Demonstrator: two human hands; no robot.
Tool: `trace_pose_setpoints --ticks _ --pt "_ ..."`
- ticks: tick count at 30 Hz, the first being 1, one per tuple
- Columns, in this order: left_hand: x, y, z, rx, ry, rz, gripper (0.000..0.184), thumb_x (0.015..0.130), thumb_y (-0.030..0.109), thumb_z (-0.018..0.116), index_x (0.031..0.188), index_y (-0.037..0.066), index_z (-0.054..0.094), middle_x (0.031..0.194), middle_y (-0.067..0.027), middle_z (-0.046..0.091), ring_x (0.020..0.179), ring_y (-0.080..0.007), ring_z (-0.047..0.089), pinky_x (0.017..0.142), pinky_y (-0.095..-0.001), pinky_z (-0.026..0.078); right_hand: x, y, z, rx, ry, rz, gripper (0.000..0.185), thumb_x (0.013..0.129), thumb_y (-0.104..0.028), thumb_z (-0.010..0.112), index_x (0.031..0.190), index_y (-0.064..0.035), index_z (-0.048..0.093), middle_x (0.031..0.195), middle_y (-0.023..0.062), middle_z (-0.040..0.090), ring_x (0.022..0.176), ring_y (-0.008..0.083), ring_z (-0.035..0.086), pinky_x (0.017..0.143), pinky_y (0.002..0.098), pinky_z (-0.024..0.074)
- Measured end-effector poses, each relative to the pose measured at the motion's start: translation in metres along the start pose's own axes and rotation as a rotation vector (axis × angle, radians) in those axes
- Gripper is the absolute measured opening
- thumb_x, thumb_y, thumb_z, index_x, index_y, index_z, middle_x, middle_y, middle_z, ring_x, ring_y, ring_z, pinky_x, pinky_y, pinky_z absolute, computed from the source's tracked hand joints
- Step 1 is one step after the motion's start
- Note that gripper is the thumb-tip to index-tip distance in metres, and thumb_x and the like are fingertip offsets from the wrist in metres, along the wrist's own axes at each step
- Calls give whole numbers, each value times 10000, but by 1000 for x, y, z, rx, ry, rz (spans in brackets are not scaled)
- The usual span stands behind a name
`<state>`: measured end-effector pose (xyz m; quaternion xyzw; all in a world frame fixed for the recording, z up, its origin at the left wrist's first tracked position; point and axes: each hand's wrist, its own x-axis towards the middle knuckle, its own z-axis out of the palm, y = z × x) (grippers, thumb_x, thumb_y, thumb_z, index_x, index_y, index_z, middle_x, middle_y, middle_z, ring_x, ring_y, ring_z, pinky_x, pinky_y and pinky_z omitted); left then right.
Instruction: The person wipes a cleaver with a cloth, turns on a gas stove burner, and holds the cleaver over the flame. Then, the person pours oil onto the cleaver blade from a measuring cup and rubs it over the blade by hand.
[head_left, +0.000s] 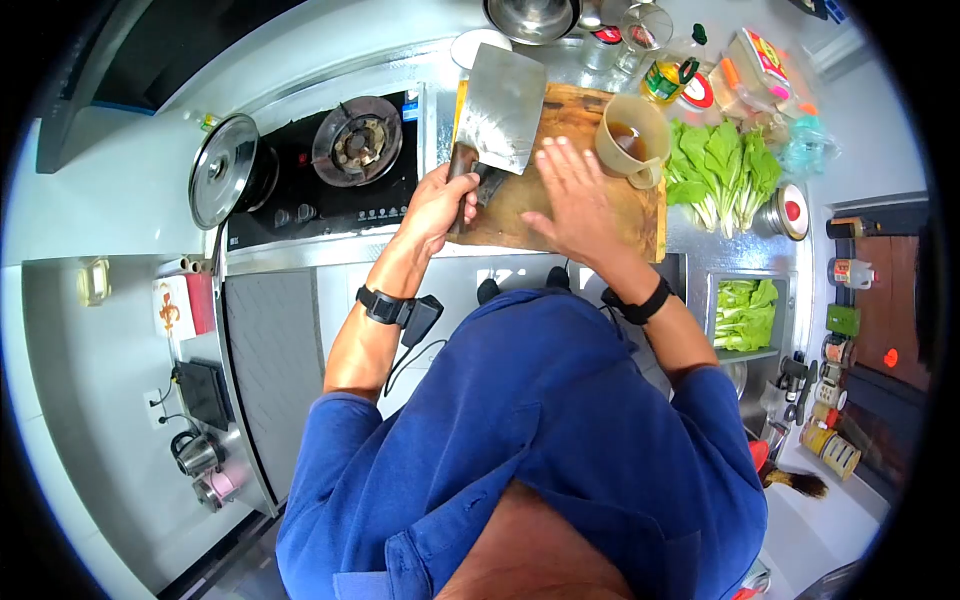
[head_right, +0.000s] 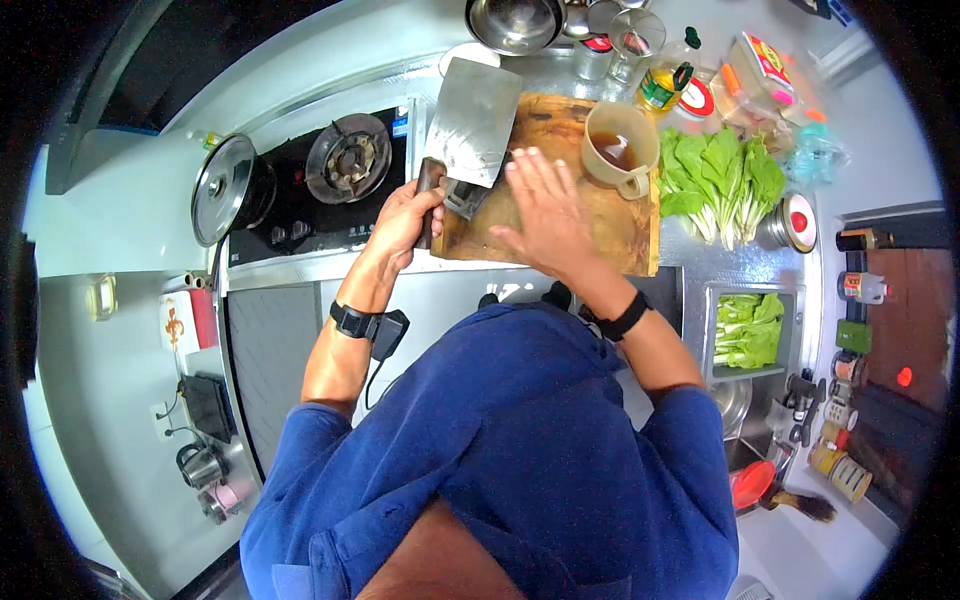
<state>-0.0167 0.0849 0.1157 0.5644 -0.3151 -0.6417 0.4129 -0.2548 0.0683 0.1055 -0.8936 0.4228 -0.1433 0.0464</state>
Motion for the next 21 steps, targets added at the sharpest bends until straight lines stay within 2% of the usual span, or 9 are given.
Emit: trace_pose_setpoints --ticks 3,8,9,10,12,13,15,18,21 --pt "-3 2 -8 -28 -53 32 186 977 156 598 1116 35 569 736 -2 558 578 -100 540 548 -250 473 -5 11 -15 -64 107 55 834 916 -527 609 1495 29 383 1595 185 331 1504 337 258 1217 519 197" --pt "-18 16 0 -57 -108 67 253 991 141 599 1194 38 490 788 -56 616 595 -115 606 510 -247 480 10 34 -40 -135 216 72 830 948 -542 559 1522 16 341 1587 207 334 1493 360 276 1206 535 220" --pt "-14 13 -5 70 -182 130 242 995 140 596 1171 48 458 773 -66 644 613 -141 658 502 -249 495 14 38 -47 -89 272 79 823 959 -547 539 1526 14 335 1589 210 329 1489 368 280 1204 532 225" --pt "-15 14 -6 281 -117 156 223 969 182 637 1065 52 484 705 -78 637 596 -173 673 522 -289 517 15 41 -54 -39 321 87 817 970 -551 519 1530 13 329 1591 213 324 1486 376 285 1203 530 230" --pt "-23 22 4 931 178 437 242 913 218 688 1010 43 551 679 -107 637 588 -231 678 537 -339 527 15 45 -71 -22 366 56 824 978 -568 497 1533 15 320 1594 221 315 1482 389 286 1204 525 229" --pt "-24 17 5 922 178 433 242 913 218 688 1010 43 551 679 -107 637 588 -231 678 537 -339 527 12 44 -79 -21 389 33 836 974 -578 497 1535 15 316 1594 221 313 1484 388 284 1205 525 227" --pt "-19 6 4 1124 403 924 265 865 263 730 1014 58 652 755 -140 667 625 -296 670 576 -419 518 9 42 -82 -43 427 -28 828 969 -583 502 1525 9 343 1588 215 332 1488 375 285 1208 529 225" --pt "-16 -1 -4 1295 418 992 333 840 297 760 1079 81 675 800 -130 693 673 -329 673 576 -417 520 7 11 -80 -79 286 -58 790 975 -568 505 1498 13 391 1571 204 369 1487 358 295 1206 532 231" --pt "-23 1 -3 1383 399 1008 353 809 292 782 1084 97 677 740 -101 640 627 -295 652 561 -402 510 21 -8 -60 -99 205 -74 831 946 -610 503 1516 -21 372 1592 172 349 1500 338 276 1218 524 206"
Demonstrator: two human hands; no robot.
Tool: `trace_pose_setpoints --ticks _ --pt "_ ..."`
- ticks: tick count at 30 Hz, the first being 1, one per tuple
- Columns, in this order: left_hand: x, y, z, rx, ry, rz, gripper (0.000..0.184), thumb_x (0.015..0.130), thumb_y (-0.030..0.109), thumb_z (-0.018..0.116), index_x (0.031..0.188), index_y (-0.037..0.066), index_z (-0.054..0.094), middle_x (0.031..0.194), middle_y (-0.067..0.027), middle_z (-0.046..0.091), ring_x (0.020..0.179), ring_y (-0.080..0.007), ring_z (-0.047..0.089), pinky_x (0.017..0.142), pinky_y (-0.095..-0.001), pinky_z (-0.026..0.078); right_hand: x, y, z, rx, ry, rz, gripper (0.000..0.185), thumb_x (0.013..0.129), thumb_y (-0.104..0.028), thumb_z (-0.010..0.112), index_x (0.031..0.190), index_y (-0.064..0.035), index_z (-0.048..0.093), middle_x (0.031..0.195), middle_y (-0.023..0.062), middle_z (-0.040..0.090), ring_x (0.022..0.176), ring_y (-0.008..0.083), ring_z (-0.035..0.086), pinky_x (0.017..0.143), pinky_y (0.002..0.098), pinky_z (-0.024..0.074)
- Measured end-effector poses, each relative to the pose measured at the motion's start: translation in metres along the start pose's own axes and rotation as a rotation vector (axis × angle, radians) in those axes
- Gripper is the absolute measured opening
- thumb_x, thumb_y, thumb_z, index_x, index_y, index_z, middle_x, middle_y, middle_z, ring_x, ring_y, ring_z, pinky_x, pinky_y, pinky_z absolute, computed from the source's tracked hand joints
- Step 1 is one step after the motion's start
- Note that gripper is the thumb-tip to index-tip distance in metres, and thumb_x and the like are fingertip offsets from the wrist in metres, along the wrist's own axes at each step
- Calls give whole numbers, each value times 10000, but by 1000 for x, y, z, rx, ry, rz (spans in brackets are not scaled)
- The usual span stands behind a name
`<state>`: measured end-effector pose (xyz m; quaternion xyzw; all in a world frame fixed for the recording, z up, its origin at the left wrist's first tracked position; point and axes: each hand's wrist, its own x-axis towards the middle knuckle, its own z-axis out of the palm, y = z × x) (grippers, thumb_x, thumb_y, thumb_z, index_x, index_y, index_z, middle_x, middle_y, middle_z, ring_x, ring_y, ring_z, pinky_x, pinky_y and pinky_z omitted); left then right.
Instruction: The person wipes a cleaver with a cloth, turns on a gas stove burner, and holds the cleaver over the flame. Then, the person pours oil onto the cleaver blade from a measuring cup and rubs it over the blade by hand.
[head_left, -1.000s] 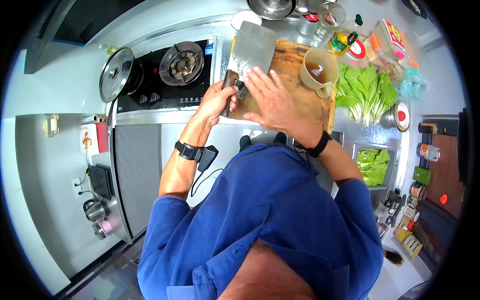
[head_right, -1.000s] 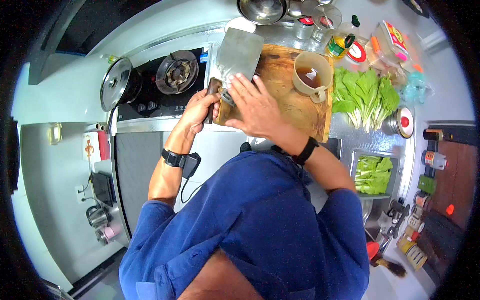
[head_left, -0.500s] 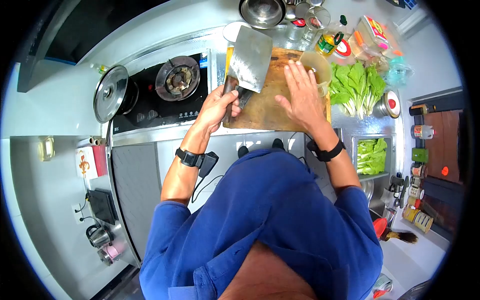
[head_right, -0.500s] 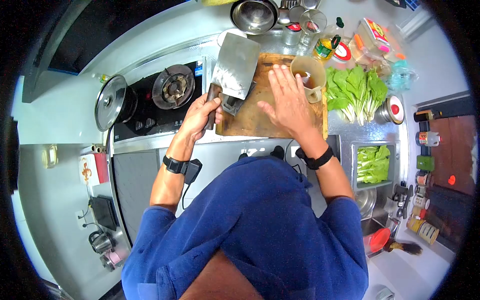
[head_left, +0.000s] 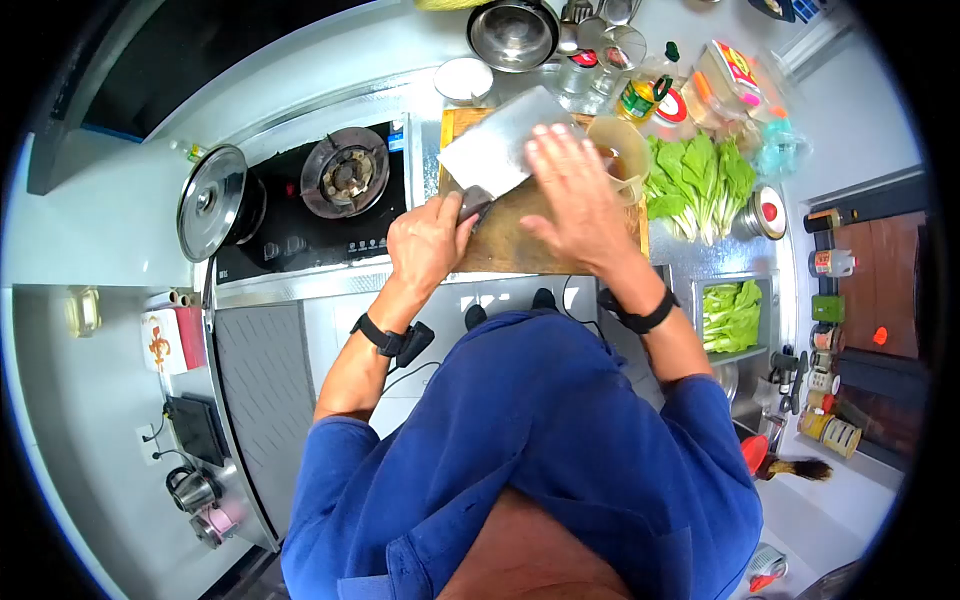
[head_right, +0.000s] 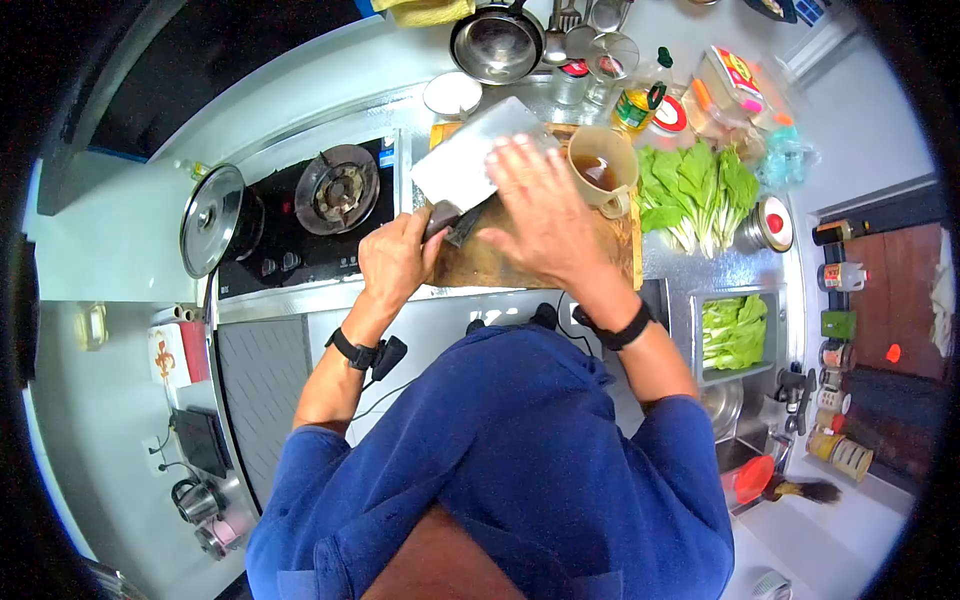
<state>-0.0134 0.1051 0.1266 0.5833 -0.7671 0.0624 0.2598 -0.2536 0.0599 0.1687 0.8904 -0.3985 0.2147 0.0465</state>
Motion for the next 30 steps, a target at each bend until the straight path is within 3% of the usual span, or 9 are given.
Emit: trace_pose_setpoints --ticks 2,7,11,13,14,21,22,27,30 --pt "-1 2 -2 30 31 63 350 787 270 794 1073 105 678 691 -73 574 577 -268 611 536 -388 487 6 -9 21 65 -115 -51 849 925 -608 527 1537 -47 350 1616 152 314 1503 329 272 1225 524 186" --pt "2 2 -8 78 72 67 346 783 273 795 1066 109 682 688 -64 568 583 -254 607 531 -373 472 10 29 39 -56 -61 34 878 923 -682 469 1512 -34 398 1602 177 335 1503 308 275 1226 520 169" --pt "5 8 -14 108 91 44 334 758 259 802 1022 98 677 685 -65 560 574 -251 603 540 -372 479 20 8 40 -113 33 125 916 927 -718 411 1491 4 413 1579 192 368 1492 312 300 1215 520 193" --pt "6 7 -15 88 95 45 326 760 255 801 1020 104 677 680 -64 558 574 -248 601 540 -375 478 19 -18 39 55 -114 -132 942 925 -738 377 1480 21 421 1560 195 396 1482 320 318 1206 520 216" --pt "7 6 -15 90 101 45 326 759 255 801 1022 106 677 679 -63 555 574 -248 599 540 -373 478 16 -20 42 161 -53 -165 900 944 -718 377 1519 -26 380 1584 160 370 1491 325 299 1209 539 210" --pt "2 -1 -16 105 133 24 357 746 254 826 1046 110 701 676 -58 538 582 -247 590 531 -370 458 8 58 36 -16 197 153 898 922 -680 472 1505 -1 397 1587 199 351 1486 360 300 1203 548 210" --pt "3 1 -17 108 131 23 354 745 242 818 1050 108 701 681 -57 545 587 -244 596 539 -365 467 8 58 37 -10 165 158 899 952 -680 417 1537 -3 335 1607 204 311 1496 365 282 1207 545 200" --pt "6 3 -18 135 139 29 359 737 227 811 1055 101 703 687 -58 557 592 -241 603 545 -358 475 24 20 55 28 139 188 1029 912 -797 308 1502 44 366 1594 223 320 1501 372 258 1214 534 189" --pt "4 0 -16 114 152 8 364 729 223 815 1054 101 705 678 -55 553 584 -242 598 541 -360 471 20 -2 53 128 58 -11 1020 907 -809 283 1490 19 401 1573 206 367 1494 349 285 1210 528 206"
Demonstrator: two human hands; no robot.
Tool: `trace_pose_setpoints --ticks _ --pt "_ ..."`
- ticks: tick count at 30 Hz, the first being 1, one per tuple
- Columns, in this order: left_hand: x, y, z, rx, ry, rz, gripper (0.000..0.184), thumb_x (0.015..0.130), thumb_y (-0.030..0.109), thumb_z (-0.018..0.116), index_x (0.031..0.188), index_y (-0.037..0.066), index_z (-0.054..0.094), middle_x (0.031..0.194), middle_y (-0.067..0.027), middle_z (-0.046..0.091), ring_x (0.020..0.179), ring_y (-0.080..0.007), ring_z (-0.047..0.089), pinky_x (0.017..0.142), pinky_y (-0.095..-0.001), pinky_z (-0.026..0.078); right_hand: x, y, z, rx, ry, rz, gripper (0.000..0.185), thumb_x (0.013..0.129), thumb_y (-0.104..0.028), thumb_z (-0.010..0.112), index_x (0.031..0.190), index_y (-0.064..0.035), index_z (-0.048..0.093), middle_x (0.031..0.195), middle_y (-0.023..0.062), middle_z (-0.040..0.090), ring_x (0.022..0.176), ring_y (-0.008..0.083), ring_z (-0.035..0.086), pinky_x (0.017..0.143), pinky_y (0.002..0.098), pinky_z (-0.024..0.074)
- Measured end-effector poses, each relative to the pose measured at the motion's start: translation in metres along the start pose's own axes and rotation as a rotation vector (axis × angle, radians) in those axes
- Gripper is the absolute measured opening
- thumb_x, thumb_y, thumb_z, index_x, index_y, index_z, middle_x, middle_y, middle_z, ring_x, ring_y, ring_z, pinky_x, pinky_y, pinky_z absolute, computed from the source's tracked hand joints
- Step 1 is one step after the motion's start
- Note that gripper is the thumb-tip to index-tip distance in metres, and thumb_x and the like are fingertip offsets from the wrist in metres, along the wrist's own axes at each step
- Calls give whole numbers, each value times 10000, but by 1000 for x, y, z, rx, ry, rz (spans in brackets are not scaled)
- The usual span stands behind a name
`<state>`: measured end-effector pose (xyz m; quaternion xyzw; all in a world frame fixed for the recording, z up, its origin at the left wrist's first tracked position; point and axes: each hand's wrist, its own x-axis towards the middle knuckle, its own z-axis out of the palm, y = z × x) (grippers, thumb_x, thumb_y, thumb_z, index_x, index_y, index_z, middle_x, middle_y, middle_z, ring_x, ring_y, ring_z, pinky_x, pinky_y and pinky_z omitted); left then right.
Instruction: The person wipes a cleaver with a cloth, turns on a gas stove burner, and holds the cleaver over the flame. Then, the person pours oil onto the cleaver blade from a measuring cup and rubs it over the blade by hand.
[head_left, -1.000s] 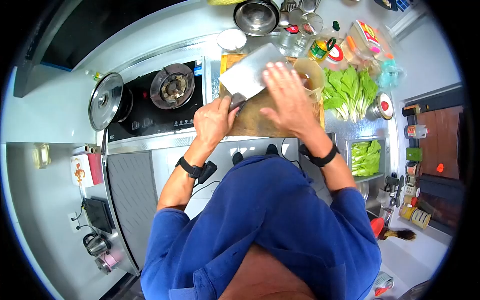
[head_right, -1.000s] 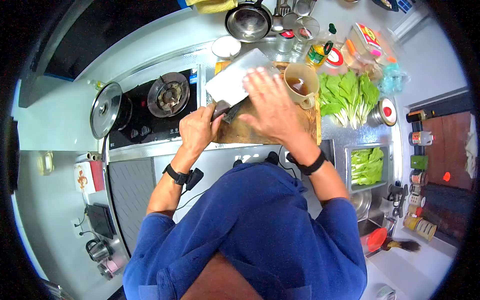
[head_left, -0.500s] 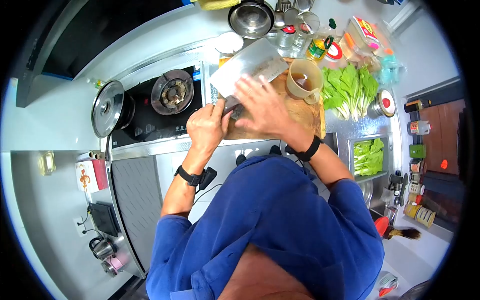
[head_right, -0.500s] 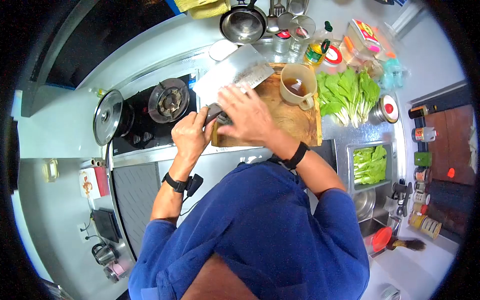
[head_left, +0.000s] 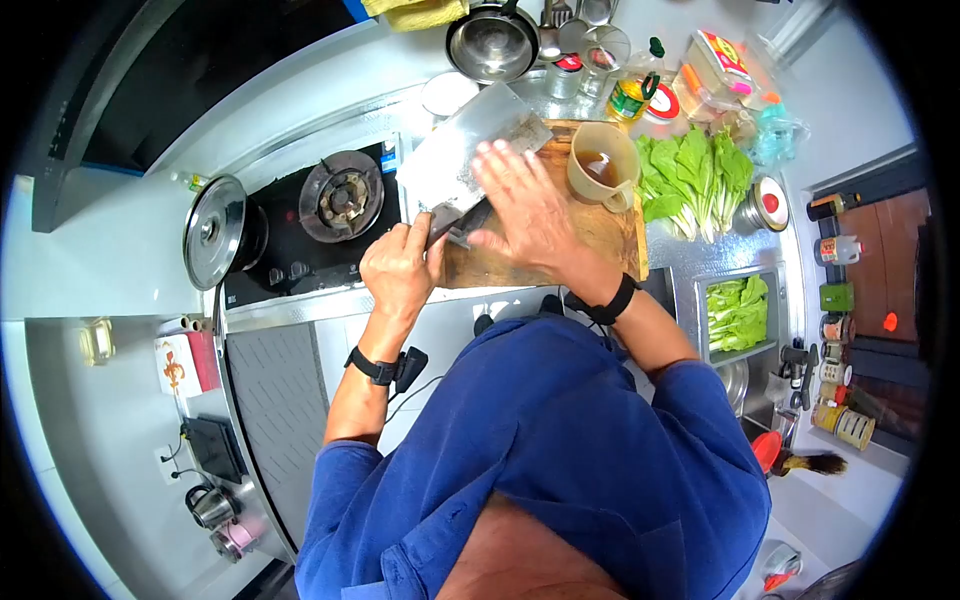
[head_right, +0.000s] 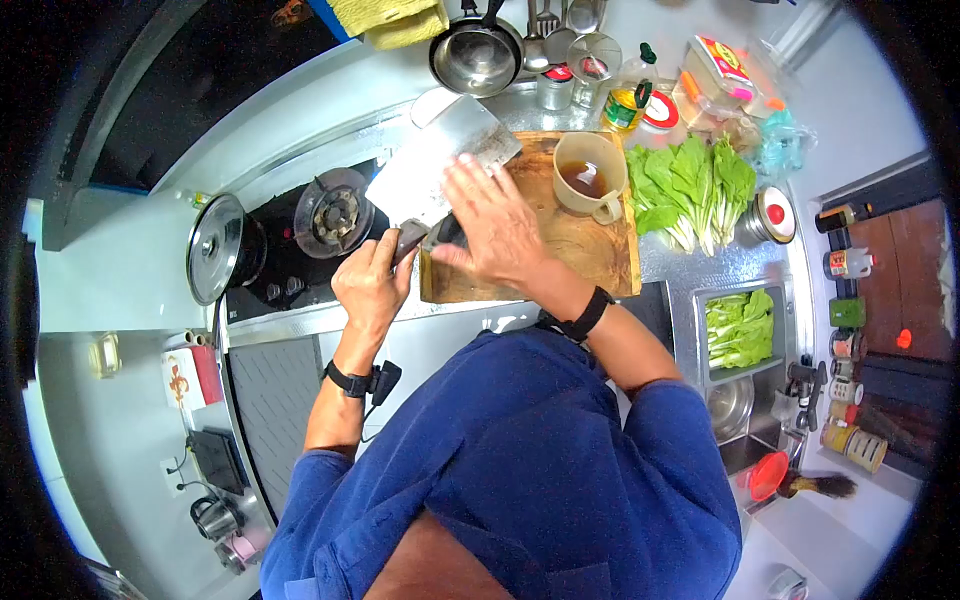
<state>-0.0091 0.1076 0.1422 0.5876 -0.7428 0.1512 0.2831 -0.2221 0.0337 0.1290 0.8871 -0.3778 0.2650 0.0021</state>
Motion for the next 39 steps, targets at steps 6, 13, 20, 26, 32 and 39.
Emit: trace_pose_setpoints --ticks 6,13,20,26,32,39 --pt "-4 5 -3 -62 -18 11 376 718 220 825 1055 109 700 679 -58 552 581 -252 595 538 -367 464 18 37 -16 -159 -87 -159 965 909 -776 358 1463 10 451 1546 179 421 1471 325 333 1203 542 219" --pt "-6 7 3 -100 -19 -17 349 713 235 820 1002 92 685 687 -59 568 568 -256 597 533 -378 474 18 -9 -15 -55 -252 -180 899 931 -718 418 1491 -15 411 1583 157 372 1486 343 302 1205 546 216" --pt "-15 3 -3 -97 -39 -59 364 709 253 825 1007 97 684 684 -56 572 575 -255 611 540 -380 486 20 36 -35 -224 -119 -27 832 876 -517 639 1503 -28 398 1594 147 359 1495 331 282 1220 529 194" --pt "-11 5 -2 -112 -4 -89 372 702 248 832 1007 90 690 685 -60 586 582 -256 623 540 -375 491 3 -9 -26 -89 -277 -182 902 849 -591 640 1522 -51 377 1594 128 362 1499 299 284 1224 519 195" --pt "-15 4 -1 -114 -5 -103 375 706 249 833 1017 87 700 678 -59 589 583 -254 624 537 -375 490 -2 -25 -31 -34 -321 -130 881 834 -493 698 1519 -43 375 1606 137 340 1501 318 275 1223 523 195" --pt "-22 2 -10 -69 -42 -95 362 716 263 828 1016 101 706 677 -56 589 579 -252 617 540 -370 488 -9 19 -24 -235 -79 14 869 873 -591 625 1502 -34 403 1583 143 379 1496 322 288 1210 539 209"
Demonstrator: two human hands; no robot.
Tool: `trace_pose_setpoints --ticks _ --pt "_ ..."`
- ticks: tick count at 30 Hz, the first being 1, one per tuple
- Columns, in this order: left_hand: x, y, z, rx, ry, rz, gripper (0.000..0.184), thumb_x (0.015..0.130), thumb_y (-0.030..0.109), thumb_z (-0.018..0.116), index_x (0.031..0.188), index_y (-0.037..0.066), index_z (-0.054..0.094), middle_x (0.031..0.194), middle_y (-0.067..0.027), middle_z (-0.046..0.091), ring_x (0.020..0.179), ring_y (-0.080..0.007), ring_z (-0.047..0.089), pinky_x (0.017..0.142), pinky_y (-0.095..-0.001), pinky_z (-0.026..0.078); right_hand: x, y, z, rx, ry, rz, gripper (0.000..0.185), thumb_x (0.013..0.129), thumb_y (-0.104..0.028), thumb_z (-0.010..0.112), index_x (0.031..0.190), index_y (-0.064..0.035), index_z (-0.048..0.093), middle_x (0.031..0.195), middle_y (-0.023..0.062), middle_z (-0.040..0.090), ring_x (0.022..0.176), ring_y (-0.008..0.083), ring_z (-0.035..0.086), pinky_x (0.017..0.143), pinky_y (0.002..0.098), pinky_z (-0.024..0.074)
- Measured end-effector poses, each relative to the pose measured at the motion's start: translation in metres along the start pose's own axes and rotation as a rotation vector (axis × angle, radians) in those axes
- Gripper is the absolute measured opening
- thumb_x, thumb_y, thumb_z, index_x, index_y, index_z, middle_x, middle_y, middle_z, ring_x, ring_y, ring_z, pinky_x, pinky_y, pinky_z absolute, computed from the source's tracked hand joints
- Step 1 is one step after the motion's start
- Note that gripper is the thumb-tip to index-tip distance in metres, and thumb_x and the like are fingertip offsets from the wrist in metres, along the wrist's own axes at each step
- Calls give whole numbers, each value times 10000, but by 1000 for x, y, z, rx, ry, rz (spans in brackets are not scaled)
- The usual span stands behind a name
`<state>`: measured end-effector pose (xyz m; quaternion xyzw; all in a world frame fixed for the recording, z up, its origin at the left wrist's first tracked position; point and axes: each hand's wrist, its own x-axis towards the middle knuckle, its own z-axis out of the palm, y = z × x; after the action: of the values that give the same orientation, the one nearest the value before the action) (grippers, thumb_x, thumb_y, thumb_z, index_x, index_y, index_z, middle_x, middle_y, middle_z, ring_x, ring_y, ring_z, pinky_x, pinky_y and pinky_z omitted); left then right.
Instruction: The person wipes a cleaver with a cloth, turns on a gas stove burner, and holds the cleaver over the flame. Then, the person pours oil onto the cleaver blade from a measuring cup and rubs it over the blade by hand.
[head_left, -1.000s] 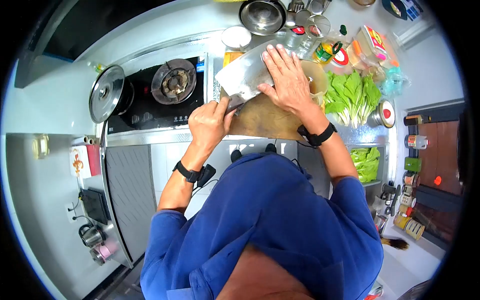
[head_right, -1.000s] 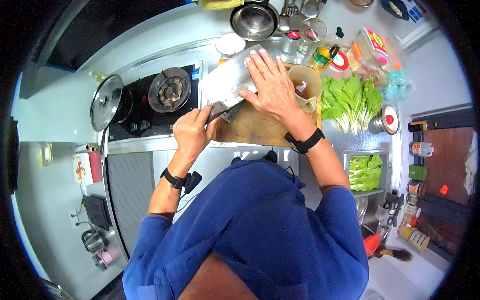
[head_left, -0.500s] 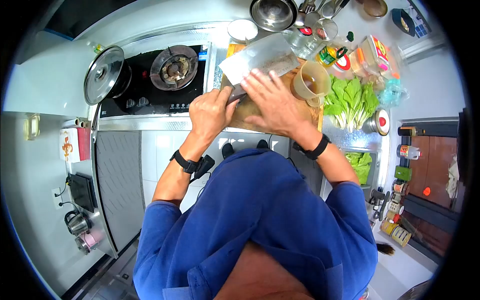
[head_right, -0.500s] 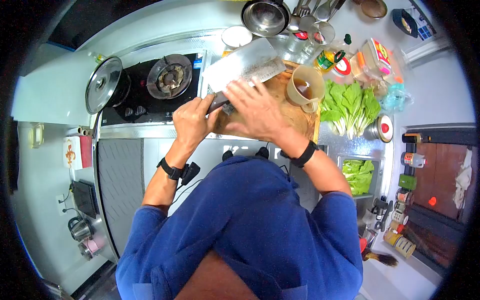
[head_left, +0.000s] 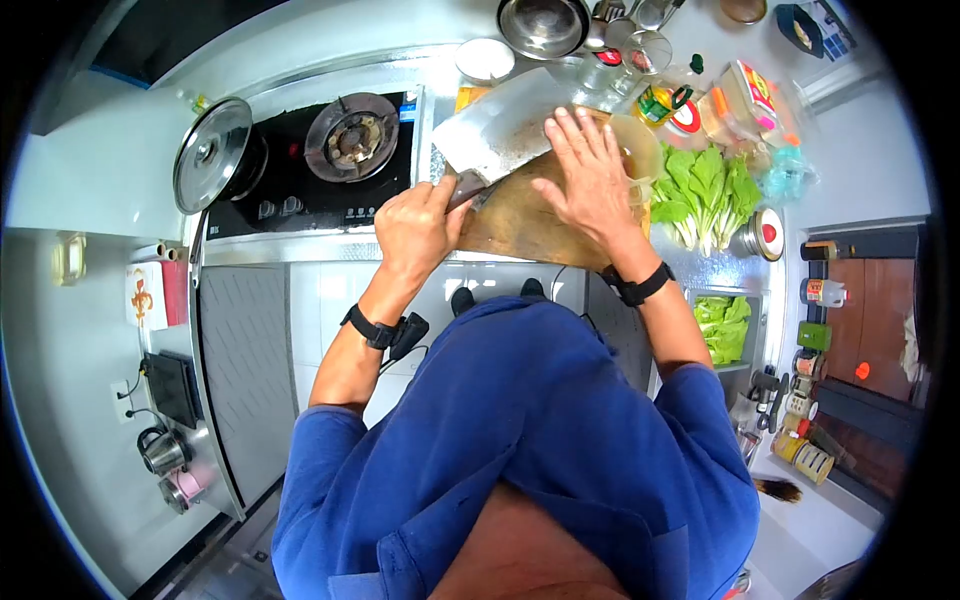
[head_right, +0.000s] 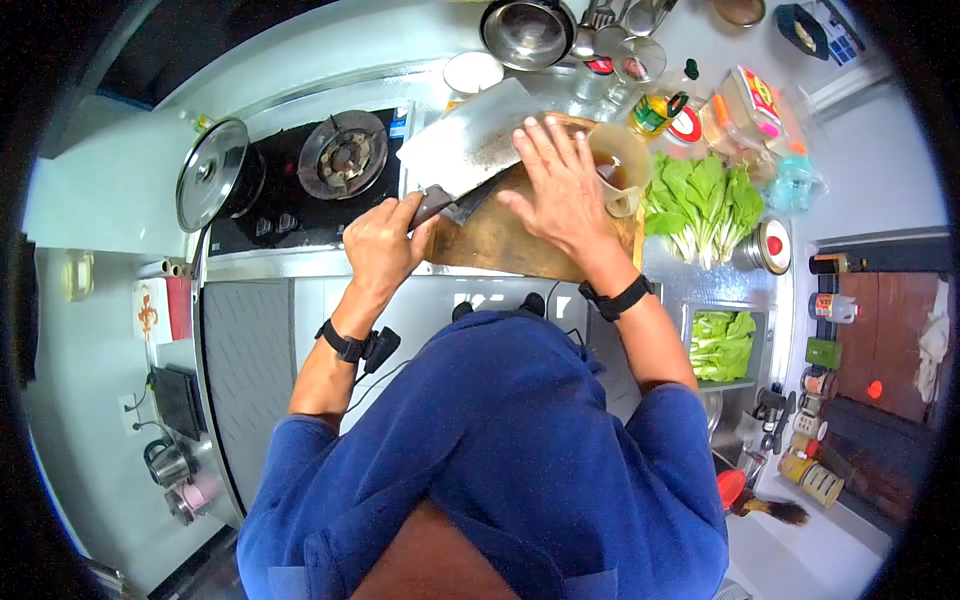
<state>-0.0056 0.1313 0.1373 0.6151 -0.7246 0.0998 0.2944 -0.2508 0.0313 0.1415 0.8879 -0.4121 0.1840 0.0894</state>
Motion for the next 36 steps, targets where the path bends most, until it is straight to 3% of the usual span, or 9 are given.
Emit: trace_pose_setpoints --ticks 6,10,14,18,22,26,31,34,36 --pt "1 0 -3 -15 55 14 368 721 261 827 1035 116 701 678 -55 588 579 -257 613 540 -369 483 -14 -33 4 240 5 -119 839 857 -537 663 1500 -57 414 1591 135 367 1498 341 277 1213 552 198" --pt "-4 -2 -4 6 41 10 324 745 275 821 1008 118 712 675 -52 585 587 -258 619 540 -375 484 -8 -4 -4 106 22 37 833 855 -520 680 1497 -58 418 1589 135 369 1491 343 292 1211 550 216" --pt "-5 0 -5 -14 68 16 340 735 257 823 1020 109 711 681 -59 588 592 -261 622 542 -371 487 -10 -18 -1 231 -13 -159 833 858 -524 677 1496 -55 418 1575 139 387 1487 351 293 1219 541 208" --pt "-11 -3 -7 -19 57 25 337 729 238 822 1018 104 709 674 -61 571 588 -263 614 540 -368 484 4 7 -7 111 80 59 825 859 -527 673 1490 -57 425 1580 139 379 1486 331 303 1219 538 212" --pt "-14 -6 -7 -9 42 13 331 730 238 822 1010 103 709 675 -60 571 588 -260 611 538 -368 481 2 3 -2 155 -28 -127 835 849 -501 687 1497 -56 405 1587 144 363 1498 332 271 1222 533 199" --pt "-20 -8 -8 -9 24 1 329 735 247 828 1006 99 713 677 -57 589 597 -254 622 540 -364 484 10 16 -6 89 -18 -31 825 847 -439 693 1515 -69 381 1595 134 354 1505 323 259 1228 528 189" --pt "-15 -4 -8 -2 -7 -23 321 739 249 833 998 97 720 683 -56 613 605 -252 634 542 -368 488 0 -25 -12 132 -172 -255 861 771 -321 777 1504 -78 396 1562 103 396 1494 270 288 1229 512 211" --pt "-12 -4 -6 -34 3 4 340 728 244 830 1014 105 711 677 -63 594 583 -259 618 539 -372 484 -1 -36 -6 240 -177 -388 846 779 -352 774 1496 -79 417 1563 102 398 1492 269 291 1234 506 205" --pt "-12 -3 -7 -51 -38 34 356 726 248 832 1031 105 716 677 -65 602 585 -259 622 540 -373 486 11 -20 -5 231 -197 -385 828 838 -471 713 1498 -67 418 1570 119 394 1492 283 296 1236 510 194"
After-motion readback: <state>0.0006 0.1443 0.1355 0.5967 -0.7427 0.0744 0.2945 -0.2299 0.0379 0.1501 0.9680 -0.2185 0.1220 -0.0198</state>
